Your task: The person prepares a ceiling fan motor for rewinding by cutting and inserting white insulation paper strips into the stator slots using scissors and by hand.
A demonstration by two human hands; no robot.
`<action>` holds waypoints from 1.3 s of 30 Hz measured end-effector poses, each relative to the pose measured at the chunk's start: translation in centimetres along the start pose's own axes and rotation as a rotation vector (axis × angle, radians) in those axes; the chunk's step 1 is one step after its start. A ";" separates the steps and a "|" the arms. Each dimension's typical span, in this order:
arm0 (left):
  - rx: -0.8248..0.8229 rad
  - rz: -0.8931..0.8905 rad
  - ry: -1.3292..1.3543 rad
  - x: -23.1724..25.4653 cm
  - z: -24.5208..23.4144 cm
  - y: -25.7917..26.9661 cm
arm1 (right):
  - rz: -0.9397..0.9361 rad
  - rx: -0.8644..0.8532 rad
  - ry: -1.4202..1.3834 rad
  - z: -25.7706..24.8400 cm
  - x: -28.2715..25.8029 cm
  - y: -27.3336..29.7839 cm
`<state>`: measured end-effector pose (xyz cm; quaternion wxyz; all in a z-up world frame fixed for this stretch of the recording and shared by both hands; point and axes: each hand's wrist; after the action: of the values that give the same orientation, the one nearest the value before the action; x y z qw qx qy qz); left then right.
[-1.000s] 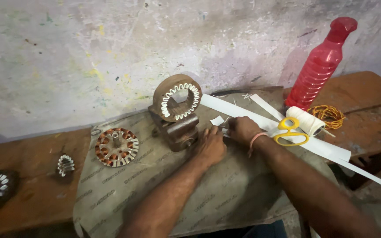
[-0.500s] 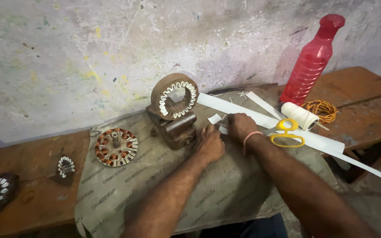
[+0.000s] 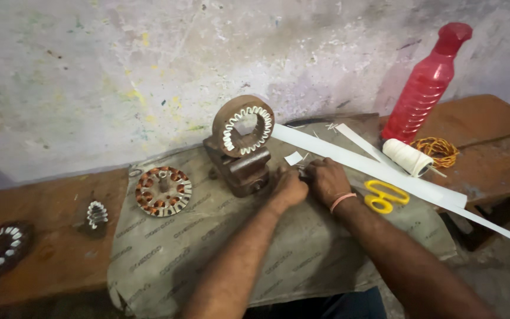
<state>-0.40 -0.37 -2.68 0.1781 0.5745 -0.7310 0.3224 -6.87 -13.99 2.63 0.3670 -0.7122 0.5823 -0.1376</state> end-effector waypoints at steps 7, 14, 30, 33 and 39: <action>0.267 0.370 0.241 -2.3 -1.1 -0.2 | -0.040 0.064 0.001 -0.4 -0.2 0.4; 0.207 0.516 0.208 0.6 -5.2 1.3 | -0.046 0.033 0.021 -0.6 -0.3 0.2; -0.013 0.275 0.048 1.7 -4.9 -0.4 | -0.092 -0.152 0.046 -1.3 -0.7 -0.3; -0.064 0.214 0.023 1.5 -5.2 -0.5 | -0.153 -0.170 0.051 -1.4 -0.4 -0.2; -0.073 0.253 0.075 1.8 -5.7 -0.4 | -0.152 -0.144 0.014 -1.9 -0.9 0.1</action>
<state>-1.16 2.16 2.73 0.1842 0.4582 -0.8017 0.3367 -8.37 -13.86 4.15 0.2993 -0.7781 0.5374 -0.1276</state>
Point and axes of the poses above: each hand's wrist, its own y-axis away from the middle knuckle, its own z-axis out of the palm, x = y × z, and after that the axes turned 15 degrees about x, right-handed
